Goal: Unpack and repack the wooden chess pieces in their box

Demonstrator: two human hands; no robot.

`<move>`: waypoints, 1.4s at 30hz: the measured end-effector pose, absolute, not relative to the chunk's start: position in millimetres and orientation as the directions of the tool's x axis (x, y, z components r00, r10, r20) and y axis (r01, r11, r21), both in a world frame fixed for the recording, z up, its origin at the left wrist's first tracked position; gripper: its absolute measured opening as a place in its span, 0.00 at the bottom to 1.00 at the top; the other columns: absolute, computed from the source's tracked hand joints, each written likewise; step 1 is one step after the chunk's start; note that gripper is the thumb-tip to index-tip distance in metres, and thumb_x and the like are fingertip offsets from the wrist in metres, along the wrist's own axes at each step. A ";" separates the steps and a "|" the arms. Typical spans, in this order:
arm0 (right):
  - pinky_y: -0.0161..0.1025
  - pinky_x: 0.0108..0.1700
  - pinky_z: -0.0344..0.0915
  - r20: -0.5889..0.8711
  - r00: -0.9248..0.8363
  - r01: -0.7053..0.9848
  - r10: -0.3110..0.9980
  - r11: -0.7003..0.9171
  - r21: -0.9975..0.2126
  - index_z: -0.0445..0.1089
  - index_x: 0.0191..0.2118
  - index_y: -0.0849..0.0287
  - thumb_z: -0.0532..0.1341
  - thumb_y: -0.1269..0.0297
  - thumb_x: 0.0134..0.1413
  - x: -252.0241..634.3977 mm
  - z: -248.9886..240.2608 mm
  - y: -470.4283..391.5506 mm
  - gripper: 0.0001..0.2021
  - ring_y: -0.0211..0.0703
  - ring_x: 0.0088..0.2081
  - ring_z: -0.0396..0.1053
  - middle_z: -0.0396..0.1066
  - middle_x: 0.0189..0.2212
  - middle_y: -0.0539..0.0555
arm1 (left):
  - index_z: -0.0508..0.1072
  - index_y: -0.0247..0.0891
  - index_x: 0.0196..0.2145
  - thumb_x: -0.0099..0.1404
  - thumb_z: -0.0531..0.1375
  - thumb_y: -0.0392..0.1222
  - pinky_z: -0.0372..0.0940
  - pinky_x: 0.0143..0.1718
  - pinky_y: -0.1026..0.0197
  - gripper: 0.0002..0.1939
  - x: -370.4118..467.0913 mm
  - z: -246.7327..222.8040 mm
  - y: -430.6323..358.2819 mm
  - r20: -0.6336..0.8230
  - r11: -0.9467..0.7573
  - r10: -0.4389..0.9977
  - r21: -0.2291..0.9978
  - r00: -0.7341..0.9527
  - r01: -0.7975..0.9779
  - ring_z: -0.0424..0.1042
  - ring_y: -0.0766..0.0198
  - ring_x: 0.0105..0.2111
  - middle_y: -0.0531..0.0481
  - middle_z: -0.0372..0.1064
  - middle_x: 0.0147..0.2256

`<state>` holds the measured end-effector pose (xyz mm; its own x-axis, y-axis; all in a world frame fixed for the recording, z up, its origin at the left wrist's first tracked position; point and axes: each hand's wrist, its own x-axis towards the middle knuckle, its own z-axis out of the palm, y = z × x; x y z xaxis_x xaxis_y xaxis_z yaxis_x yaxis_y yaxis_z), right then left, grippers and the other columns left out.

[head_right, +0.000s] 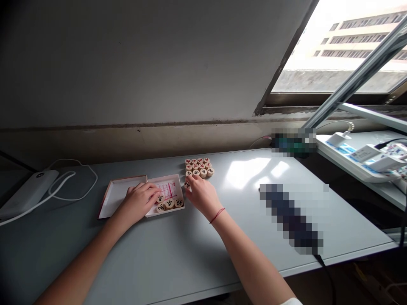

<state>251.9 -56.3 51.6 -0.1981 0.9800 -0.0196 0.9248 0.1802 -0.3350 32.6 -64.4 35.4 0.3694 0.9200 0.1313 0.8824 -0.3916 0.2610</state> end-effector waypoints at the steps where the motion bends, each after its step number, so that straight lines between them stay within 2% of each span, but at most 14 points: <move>1: 0.33 0.30 0.55 -0.022 -0.191 0.928 0.981 0.174 -0.331 0.68 0.45 0.56 0.56 0.69 0.56 250.9 51.2 -56.7 0.11 0.42 0.36 0.70 0.72 0.42 0.56 | 0.76 0.42 0.34 0.68 0.49 0.41 0.57 0.40 0.55 0.16 32.6 35.3 -64.4 0.124 -0.389 0.921 0.261 0.369 0.883 0.68 0.57 0.40 0.47 0.73 0.40; 8: 0.34 0.26 0.50 -0.035 -0.122 0.953 0.992 0.107 -0.283 0.65 0.45 0.56 0.54 0.71 0.56 247.0 47.8 -56.4 0.12 0.42 0.33 0.69 0.73 0.39 0.55 | 0.75 0.42 0.35 0.67 0.52 0.44 0.56 0.43 0.53 0.12 30.6 34.2 -63.6 0.064 -0.374 0.926 0.304 0.373 0.876 0.67 0.53 0.43 0.47 0.74 0.39; 13: 0.34 0.25 0.47 -0.003 -0.103 0.966 0.995 0.099 -0.239 0.63 0.42 0.57 0.53 0.69 0.57 247.1 41.2 -55.1 0.08 0.42 0.31 0.68 0.72 0.35 0.54 | 0.74 0.41 0.34 0.66 0.52 0.43 0.56 0.43 0.53 0.11 31.2 36.7 -63.8 0.050 -0.365 0.927 0.342 0.371 0.866 0.67 0.53 0.43 0.46 0.74 0.40; 17: 0.34 0.25 0.48 0.011 -0.084 0.968 0.996 0.084 -0.235 0.64 0.41 0.57 0.54 0.65 0.59 247.8 43.3 -54.8 0.06 0.41 0.30 0.68 0.70 0.37 0.55 | 0.71 0.41 0.32 0.65 0.52 0.41 0.56 0.44 0.51 0.09 32.4 41.5 -63.0 -0.004 -0.336 0.930 0.389 0.366 0.858 0.67 0.53 0.43 0.48 0.75 0.38; 20: 0.34 0.25 0.50 0.066 -0.059 0.960 0.996 0.075 -0.271 0.64 0.43 0.57 0.53 0.62 0.60 247.8 50.8 -56.9 0.08 0.40 0.30 0.68 0.70 0.41 0.56 | 0.71 0.42 0.34 0.66 0.51 0.40 0.55 0.45 0.50 0.09 32.3 42.2 -62.3 -0.052 -0.310 0.930 0.418 0.363 0.854 0.67 0.53 0.45 0.49 0.75 0.38; 24: 0.34 0.28 0.54 0.097 -0.097 0.927 0.991 0.125 -0.355 0.64 0.46 0.57 0.54 0.61 0.60 247.6 61.3 -62.4 0.10 0.41 0.33 0.68 0.70 0.41 0.56 | 0.73 0.45 0.41 0.67 0.49 0.40 0.56 0.46 0.51 0.13 31.0 36.5 -62.3 -0.032 -0.336 0.924 0.402 0.380 0.852 0.65 0.53 0.48 0.47 0.73 0.43; 28: 0.34 0.30 0.56 0.077 -0.285 0.863 0.955 0.291 -0.414 0.67 0.43 0.57 0.55 0.64 0.60 244.8 65.2 -69.1 0.08 0.39 0.32 0.67 0.70 0.39 0.55 | 0.73 0.44 0.39 0.68 0.47 0.39 0.57 0.47 0.53 0.15 29.8 33.3 -63.7 -0.021 -0.375 0.911 0.376 0.412 0.848 0.65 0.55 0.48 0.47 0.71 0.42; 31: 0.34 0.30 0.56 0.070 -0.402 0.805 0.913 0.389 -0.447 0.69 0.43 0.57 0.55 0.64 0.60 241.8 63.3 -71.9 0.09 0.36 0.28 0.65 0.69 0.37 0.54 | 0.70 0.42 0.38 0.68 0.47 0.38 0.56 0.47 0.53 0.12 29.4 35.7 -64.2 -0.037 -0.372 0.908 0.385 0.417 0.844 0.65 0.56 0.47 0.47 0.70 0.43; 36: 0.34 0.30 0.57 0.087 -0.390 0.792 0.917 0.382 -0.476 0.70 0.42 0.58 0.55 0.64 0.60 241.6 60.3 -70.3 0.09 0.35 0.26 0.64 0.69 0.35 0.53 | 0.68 0.41 0.35 0.66 0.46 0.35 0.56 0.46 0.52 0.12 30.5 39.3 -63.5 -0.081 -0.371 0.898 0.392 0.433 0.842 0.66 0.57 0.46 0.48 0.71 0.41; 42: 0.34 0.30 0.59 0.120 -0.376 0.772 0.919 0.382 -0.507 0.70 0.41 0.58 0.54 0.65 0.60 243.2 60.5 -68.8 0.09 0.36 0.28 0.65 0.70 0.36 0.54 | 0.72 0.45 0.45 0.65 0.46 0.34 0.57 0.48 0.52 0.19 24.1 40.9 -61.6 -0.018 -0.398 0.898 0.390 0.440 0.830 0.65 0.55 0.48 0.46 0.71 0.46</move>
